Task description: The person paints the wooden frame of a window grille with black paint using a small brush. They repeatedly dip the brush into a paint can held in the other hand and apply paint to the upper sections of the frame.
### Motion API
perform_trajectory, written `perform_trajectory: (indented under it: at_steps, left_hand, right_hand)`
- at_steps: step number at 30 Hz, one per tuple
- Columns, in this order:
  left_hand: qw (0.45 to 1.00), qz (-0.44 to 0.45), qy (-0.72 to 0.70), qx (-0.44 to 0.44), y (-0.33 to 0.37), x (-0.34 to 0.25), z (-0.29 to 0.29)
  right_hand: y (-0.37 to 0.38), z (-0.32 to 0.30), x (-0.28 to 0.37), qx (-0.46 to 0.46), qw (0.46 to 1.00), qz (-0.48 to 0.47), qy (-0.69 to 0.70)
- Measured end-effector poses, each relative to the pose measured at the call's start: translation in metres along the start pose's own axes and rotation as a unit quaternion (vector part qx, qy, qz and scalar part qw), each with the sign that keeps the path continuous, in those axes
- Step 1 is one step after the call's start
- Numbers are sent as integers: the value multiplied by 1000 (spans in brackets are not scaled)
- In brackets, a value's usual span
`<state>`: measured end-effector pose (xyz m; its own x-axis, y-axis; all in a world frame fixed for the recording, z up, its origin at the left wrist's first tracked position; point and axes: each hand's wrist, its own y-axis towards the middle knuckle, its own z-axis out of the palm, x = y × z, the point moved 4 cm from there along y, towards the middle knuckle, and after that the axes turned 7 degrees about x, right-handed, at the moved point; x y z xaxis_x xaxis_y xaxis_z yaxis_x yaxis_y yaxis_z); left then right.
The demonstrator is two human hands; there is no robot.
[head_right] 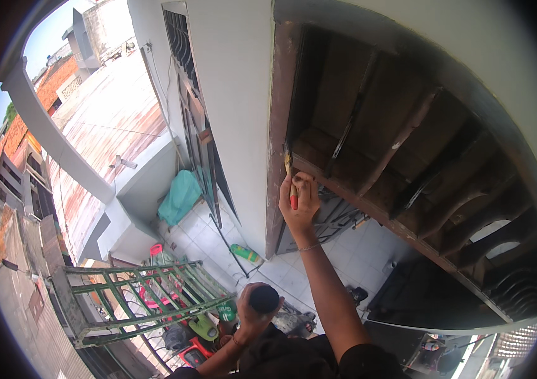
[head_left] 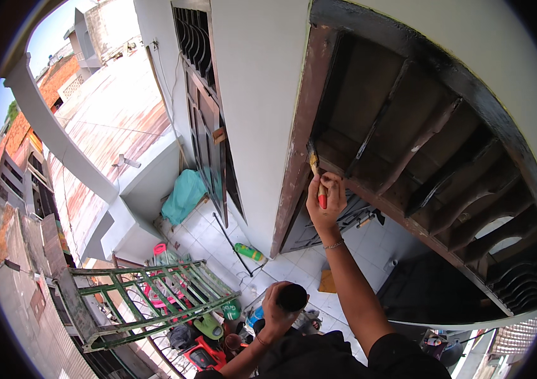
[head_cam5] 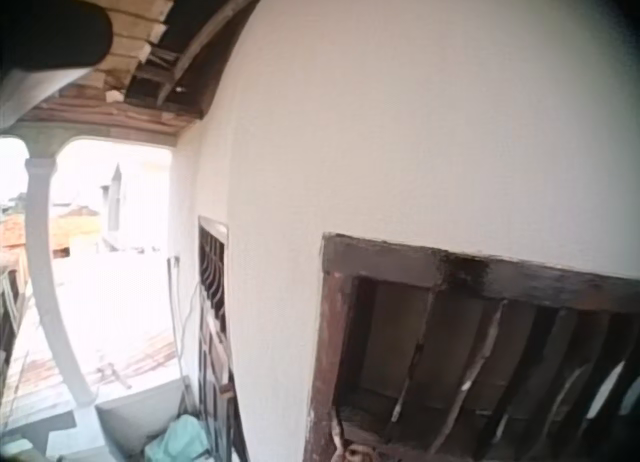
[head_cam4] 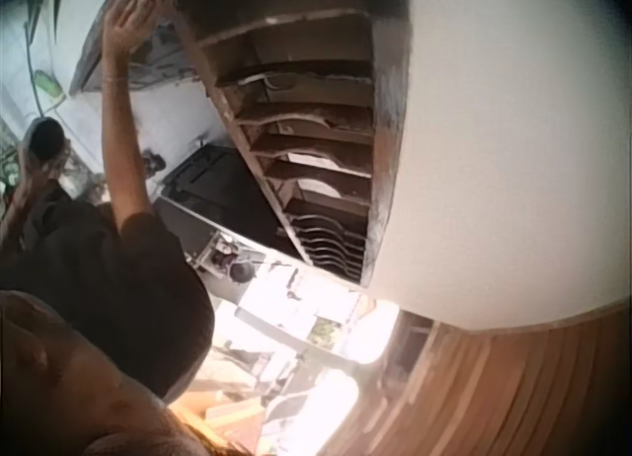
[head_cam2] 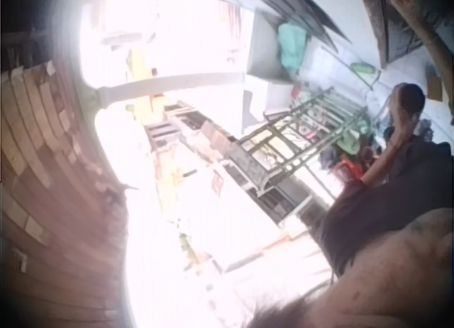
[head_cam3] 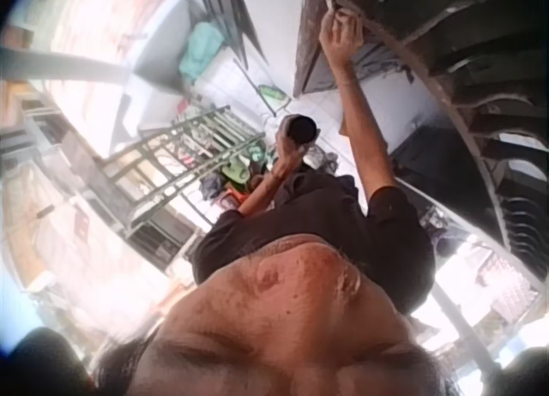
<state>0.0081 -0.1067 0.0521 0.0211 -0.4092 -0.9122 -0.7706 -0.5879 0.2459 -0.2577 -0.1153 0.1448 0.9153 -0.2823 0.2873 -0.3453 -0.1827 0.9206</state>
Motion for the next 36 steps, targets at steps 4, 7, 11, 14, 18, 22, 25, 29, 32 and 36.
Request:
perform_trajectory:
  at_steps: [4, 7, 11, 14, 18, 22, 25, 29, 32, 36]
  left_hand:
    - [1000, -8, 0, 10, 0, 0, 2]
    - [1000, 1, 2, 17, 2, -3, 3]
    - [1000, 1, 2, 7, -2, 1, 2]
    - [1000, -5, -1, 7, -3, 3, 1]
    - [1000, -3, -3, 13, 0, -3, 1]
    - [1000, -5, -2, 9, -1, 2, -2]
    - [1000, -22, 2, 2, -1, 0, -8]
    - [1000, -11, 0, 4, -2, 2, -6]
    - [1000, -5, 1, 2, -2, 1, -9]
    - [1000, -15, 1, 2, -2, 3, -8]
  right_hand:
    - [19, 4, 2, -7, 1000, 2, -17]
    - [-8, 17, -6, 63, 998, 13, 20]
    - [-17, 11, -1, 32, 999, 31, 20]
    - [-4, 8, 9, -8, 1000, 19, -8]
    - [-21, 25, 1, 50, 996, 53, 43]
    - [-32, 22, 7, 25, 997, 54, 39]
    - [-7, 14, 18, -37, 999, 22, -27]
    - [-31, 37, 6, 46, 993, 101, 46]
    - [-36, 23, 14, -6, 996, 87, 5]
    - [-29, 29, 5, 6, 995, 96, 21]
